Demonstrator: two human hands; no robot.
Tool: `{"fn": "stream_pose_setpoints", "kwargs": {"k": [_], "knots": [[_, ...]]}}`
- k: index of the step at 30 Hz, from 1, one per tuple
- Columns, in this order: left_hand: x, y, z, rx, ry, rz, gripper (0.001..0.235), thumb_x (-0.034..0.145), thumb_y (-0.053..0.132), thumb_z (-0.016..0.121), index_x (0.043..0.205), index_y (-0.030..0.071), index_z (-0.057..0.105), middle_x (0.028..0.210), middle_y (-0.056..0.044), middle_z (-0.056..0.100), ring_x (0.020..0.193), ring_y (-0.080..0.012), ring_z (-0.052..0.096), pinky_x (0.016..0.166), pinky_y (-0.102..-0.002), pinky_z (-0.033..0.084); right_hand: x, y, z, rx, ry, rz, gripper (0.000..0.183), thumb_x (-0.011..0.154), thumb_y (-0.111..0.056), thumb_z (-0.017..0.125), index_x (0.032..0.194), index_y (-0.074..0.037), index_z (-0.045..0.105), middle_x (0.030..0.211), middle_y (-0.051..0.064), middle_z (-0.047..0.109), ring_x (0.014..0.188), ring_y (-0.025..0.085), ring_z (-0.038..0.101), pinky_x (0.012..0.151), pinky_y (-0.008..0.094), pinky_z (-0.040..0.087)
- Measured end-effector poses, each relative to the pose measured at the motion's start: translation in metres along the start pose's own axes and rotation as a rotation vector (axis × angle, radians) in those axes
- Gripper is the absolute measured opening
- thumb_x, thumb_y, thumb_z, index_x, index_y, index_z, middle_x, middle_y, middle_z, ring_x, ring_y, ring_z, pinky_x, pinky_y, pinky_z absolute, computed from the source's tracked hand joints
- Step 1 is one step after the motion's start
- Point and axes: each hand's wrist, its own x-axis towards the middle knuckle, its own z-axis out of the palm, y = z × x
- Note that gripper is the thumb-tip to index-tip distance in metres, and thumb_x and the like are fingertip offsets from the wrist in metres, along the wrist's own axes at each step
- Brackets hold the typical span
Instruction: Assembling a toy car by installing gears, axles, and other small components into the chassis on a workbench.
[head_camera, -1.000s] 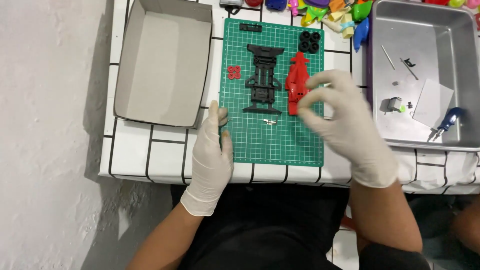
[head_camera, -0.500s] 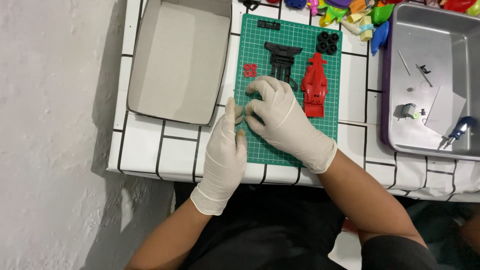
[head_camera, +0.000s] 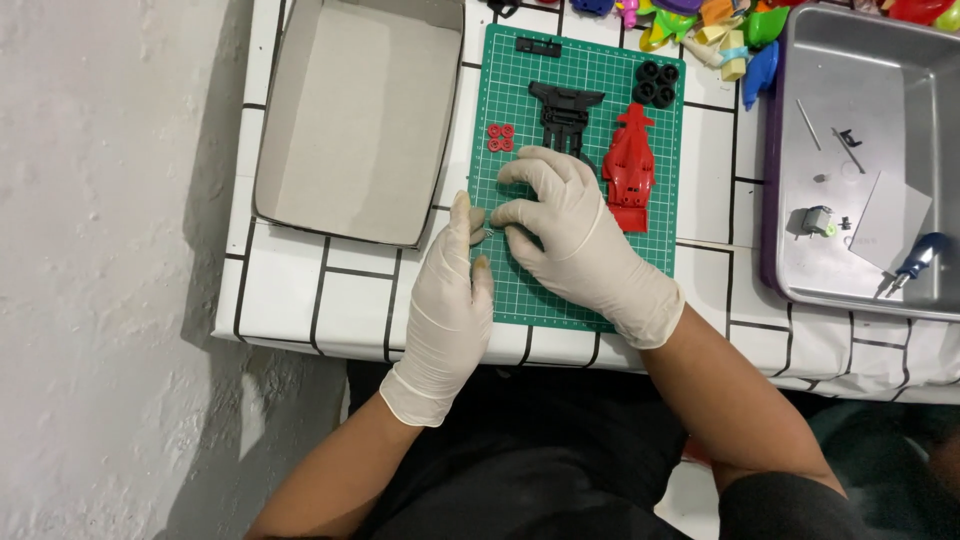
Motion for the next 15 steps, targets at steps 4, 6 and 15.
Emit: {"fn": "stream_pose_setpoints", "kwargs": {"k": [4, 6, 15], "knots": [[0.0, 0.005, -0.003, -0.006, -0.007, 0.0, 0.065, 0.099, -0.009, 0.052, 0.159, -0.003, 0.026, 0.139, -0.02, 0.056, 0.125, -0.0294, 0.063, 0.108, -0.039, 0.051, -0.006, 0.0, -0.017, 0.009, 0.046, 0.005, 0.018, 0.085, -0.001, 0.071, 0.099, -0.012, 0.076, 0.121, 0.009, 0.061, 0.133, 0.035, 0.052, 0.108, 0.054, 0.041], [0.001, 0.006, -0.003, -0.051, 0.01, 0.003, 0.067, 0.097, -0.012, 0.053, 0.158, -0.003, 0.027, 0.137, -0.021, 0.056, 0.125, -0.0317, 0.062, 0.107, -0.041, 0.052, -0.011, -0.001, -0.029, 0.029, 0.139, 0.027, 0.023, 0.084, 0.002, 0.074, 0.101, -0.014, 0.076, 0.121, 0.009, 0.061, 0.131, 0.037, 0.054, 0.108, 0.055, 0.041], [0.0, 0.006, -0.003, -0.025, 0.023, 0.004, 0.072, 0.095, -0.014, 0.057, 0.159, -0.001, 0.027, 0.138, -0.021, 0.057, 0.127, -0.0325, 0.06, 0.107, -0.043, 0.051, -0.074, 0.065, -0.079, 0.029, 0.341, 0.122, 0.025, 0.09, 0.007, 0.078, 0.102, -0.014, 0.078, 0.105, 0.004, 0.068, 0.111, 0.029, 0.064, 0.101, 0.046, 0.049]]}}
